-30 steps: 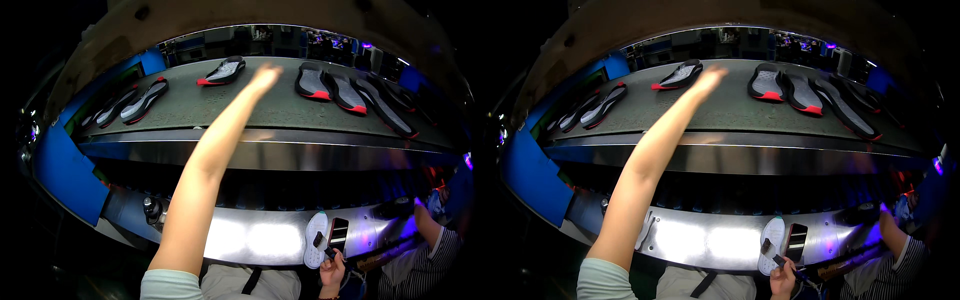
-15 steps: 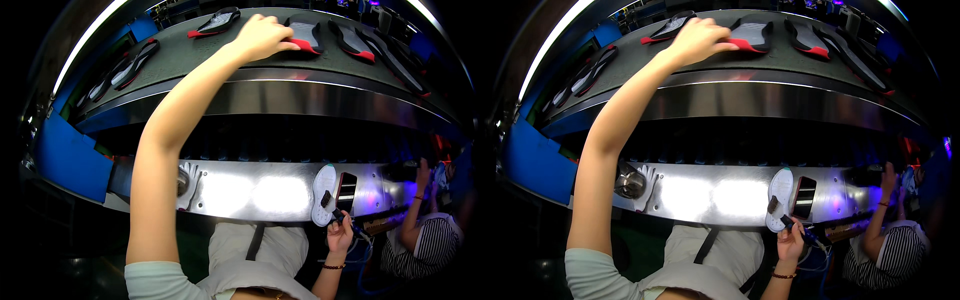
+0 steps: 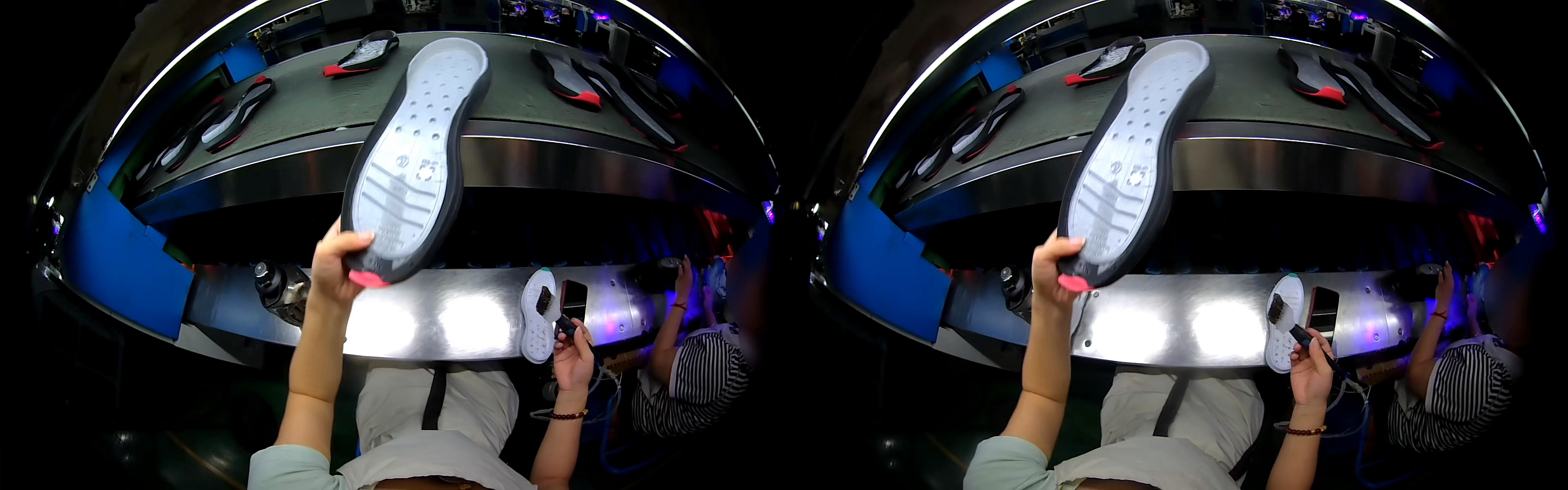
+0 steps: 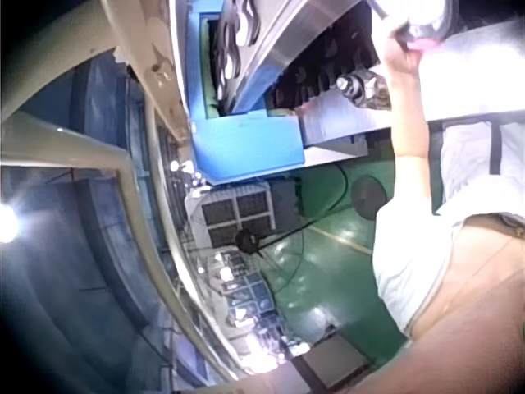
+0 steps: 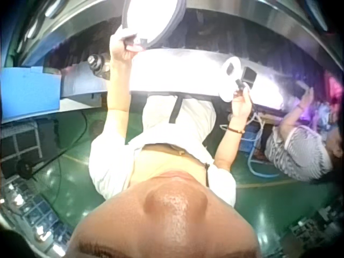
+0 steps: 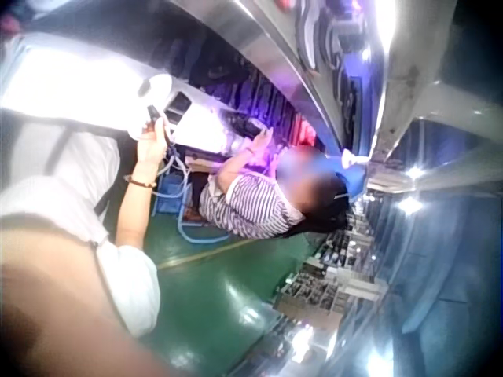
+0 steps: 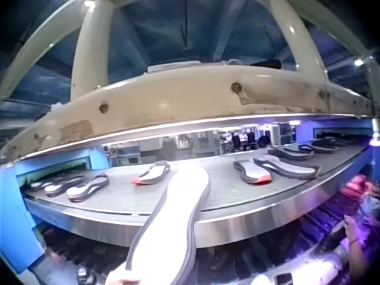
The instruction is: The person repeatedly picks up grey and red slipper soles from a conveyor belt and uses a brush to apply a clear adhesive to the bottom surface. They rotate each sole to cover the entire area before placing it back on the belt.
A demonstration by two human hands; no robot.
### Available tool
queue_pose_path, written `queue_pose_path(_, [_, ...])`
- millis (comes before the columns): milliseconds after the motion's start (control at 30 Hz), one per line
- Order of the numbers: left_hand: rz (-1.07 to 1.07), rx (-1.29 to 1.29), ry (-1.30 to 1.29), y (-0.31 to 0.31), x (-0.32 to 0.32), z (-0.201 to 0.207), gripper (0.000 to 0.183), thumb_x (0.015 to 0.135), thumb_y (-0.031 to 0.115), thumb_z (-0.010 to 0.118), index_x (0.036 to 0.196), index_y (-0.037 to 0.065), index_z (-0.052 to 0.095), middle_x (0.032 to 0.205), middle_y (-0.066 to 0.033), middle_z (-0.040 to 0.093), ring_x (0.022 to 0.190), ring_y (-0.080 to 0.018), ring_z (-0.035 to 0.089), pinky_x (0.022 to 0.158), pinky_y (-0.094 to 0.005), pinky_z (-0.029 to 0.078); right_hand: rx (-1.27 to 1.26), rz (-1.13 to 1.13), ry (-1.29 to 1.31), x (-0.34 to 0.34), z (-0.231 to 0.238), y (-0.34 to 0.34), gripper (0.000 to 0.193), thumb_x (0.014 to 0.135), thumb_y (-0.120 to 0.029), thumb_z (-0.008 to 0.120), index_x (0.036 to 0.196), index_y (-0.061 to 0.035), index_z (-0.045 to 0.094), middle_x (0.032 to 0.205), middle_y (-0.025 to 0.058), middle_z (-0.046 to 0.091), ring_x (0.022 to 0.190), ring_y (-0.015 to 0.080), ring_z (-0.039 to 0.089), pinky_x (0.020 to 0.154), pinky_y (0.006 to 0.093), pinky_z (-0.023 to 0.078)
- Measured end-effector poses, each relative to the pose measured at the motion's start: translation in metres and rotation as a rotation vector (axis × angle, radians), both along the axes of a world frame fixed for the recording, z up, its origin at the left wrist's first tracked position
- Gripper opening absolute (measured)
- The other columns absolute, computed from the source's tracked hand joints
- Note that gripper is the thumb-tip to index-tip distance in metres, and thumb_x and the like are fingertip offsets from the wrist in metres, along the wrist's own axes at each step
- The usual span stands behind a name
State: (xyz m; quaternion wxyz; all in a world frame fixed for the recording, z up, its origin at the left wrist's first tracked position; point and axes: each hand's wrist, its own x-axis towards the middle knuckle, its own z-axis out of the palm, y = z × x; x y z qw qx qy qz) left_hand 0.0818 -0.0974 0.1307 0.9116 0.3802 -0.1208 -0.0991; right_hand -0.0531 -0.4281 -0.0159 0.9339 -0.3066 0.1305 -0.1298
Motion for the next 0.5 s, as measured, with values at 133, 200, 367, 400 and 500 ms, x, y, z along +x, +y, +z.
queue_pose_path(133, [0.237, 0.075, -0.007, 0.004, -0.041, -0.023, 0.054, 0.062, 0.004, 0.052, 0.113, -0.010, 0.039, 0.103, -0.0190, 0.053, 0.093, -0.0264, 0.055, 0.085, -0.0329, 0.043, -0.006, -0.018, 0.016, -0.005, -0.003, 0.000, 0.021, 0.085, -0.010, 0.049, 0.104, -0.0002, 0.050, 0.090, 0.0094, 0.057, 0.074, 0.0151, 0.054, 0.063, 0.0247, 0.045])
queue_pose_path(200, [0.273, 0.067, 0.007, 0.012, -0.060, -0.040, 0.062, 0.059, 0.006, 0.048, 0.117, -0.011, 0.036, 0.107, -0.0209, 0.052, 0.099, -0.0288, 0.053, 0.090, -0.0346, 0.040, -0.020, -0.036, 0.036, -0.007, -0.006, -0.002, 0.022, 0.086, -0.011, 0.049, 0.105, 0.0000, 0.049, 0.090, 0.0091, 0.057, 0.074, 0.0148, 0.054, 0.064, 0.0243, 0.045])
queue_pose_path(367, [-0.029, -0.592, -0.123, 0.019, -0.084, -0.076, 0.091, 0.070, 0.057, 0.057, 0.132, 0.002, 0.019, 0.131, -0.0202, 0.030, 0.118, -0.0381, 0.033, 0.097, -0.0533, 0.027, -0.053, -0.032, 0.040, -0.010, -0.011, -0.001, 0.025, 0.086, -0.012, 0.050, 0.107, 0.0006, 0.048, 0.092, 0.0093, 0.057, 0.077, 0.0140, 0.055, 0.068, 0.0231, 0.047])
queue_pose_path(400, [-0.217, -0.584, -0.110, 0.026, -0.082, -0.076, 0.091, 0.070, 0.057, 0.058, 0.133, 0.005, 0.019, 0.132, -0.0193, 0.029, 0.119, -0.0418, 0.030, 0.095, -0.0604, 0.024, -0.046, -0.032, 0.036, -0.009, -0.013, -0.001, 0.024, 0.086, -0.010, 0.050, 0.107, 0.0007, 0.048, 0.092, 0.0094, 0.057, 0.077, 0.0140, 0.055, 0.068, 0.0230, 0.047])
queue_pose_path(500, [-0.195, -0.455, -0.046, 0.032, -0.090, -0.105, 0.096, 0.064, 0.056, 0.063, 0.134, 0.006, 0.020, 0.133, -0.0181, 0.029, 0.120, -0.0413, 0.030, 0.094, -0.0644, 0.019, -0.035, -0.009, 0.027, -0.005, -0.020, 0.000, 0.024, 0.084, -0.007, 0.052, 0.107, 0.0007, 0.048, 0.093, 0.0098, 0.057, 0.077, 0.0140, 0.056, 0.069, 0.0227, 0.047])
